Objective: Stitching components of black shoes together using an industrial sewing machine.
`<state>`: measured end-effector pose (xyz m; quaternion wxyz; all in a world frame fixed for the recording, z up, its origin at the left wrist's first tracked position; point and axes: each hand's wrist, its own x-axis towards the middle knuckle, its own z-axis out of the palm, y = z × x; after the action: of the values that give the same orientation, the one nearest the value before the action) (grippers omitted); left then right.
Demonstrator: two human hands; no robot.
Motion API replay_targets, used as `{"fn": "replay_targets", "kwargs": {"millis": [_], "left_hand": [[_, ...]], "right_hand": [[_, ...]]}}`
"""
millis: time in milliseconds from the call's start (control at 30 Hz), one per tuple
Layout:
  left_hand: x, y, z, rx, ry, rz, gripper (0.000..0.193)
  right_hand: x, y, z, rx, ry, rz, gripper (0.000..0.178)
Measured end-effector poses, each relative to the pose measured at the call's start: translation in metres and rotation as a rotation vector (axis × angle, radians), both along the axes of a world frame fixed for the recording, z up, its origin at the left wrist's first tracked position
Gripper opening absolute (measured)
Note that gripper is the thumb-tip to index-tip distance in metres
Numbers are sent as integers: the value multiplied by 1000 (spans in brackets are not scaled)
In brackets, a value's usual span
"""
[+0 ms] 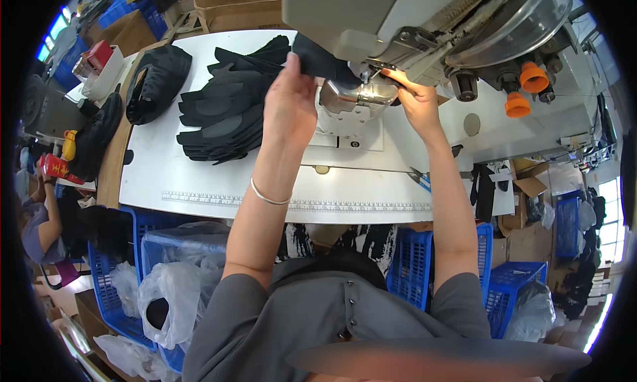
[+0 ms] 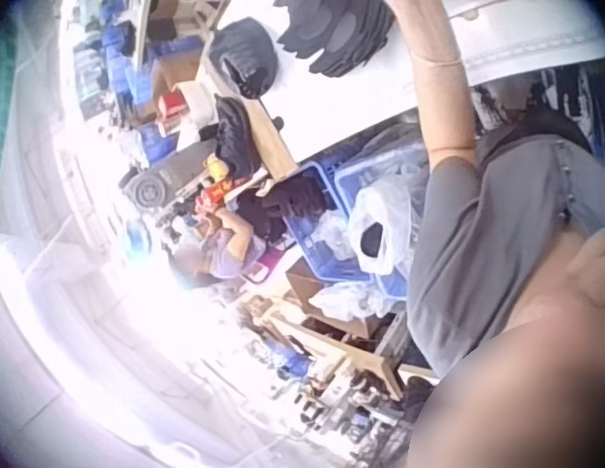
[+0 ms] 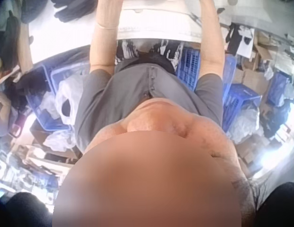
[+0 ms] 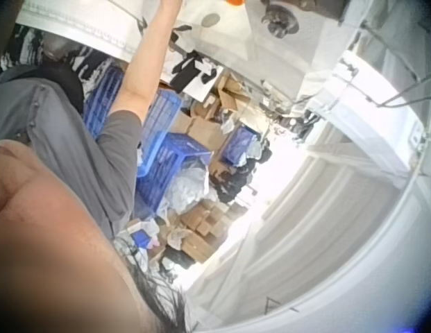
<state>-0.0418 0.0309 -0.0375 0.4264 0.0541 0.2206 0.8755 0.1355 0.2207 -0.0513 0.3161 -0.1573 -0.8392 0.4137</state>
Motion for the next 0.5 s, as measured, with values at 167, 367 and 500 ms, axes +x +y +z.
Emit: {"fn": "replay_targets", "kwargs": {"millis": [167,367,500], "left_hand": [[5,-42,14,525,19,110,24],[34,-96,-7,354,284,305,30],[44,-117,-20,285,246,279,30]], "right_hand": [[8,-57,-11,491,303,-503,26],[-3,-174,12,299,309,-4,25],[-54,-185,63,223,331,15,24]]}}
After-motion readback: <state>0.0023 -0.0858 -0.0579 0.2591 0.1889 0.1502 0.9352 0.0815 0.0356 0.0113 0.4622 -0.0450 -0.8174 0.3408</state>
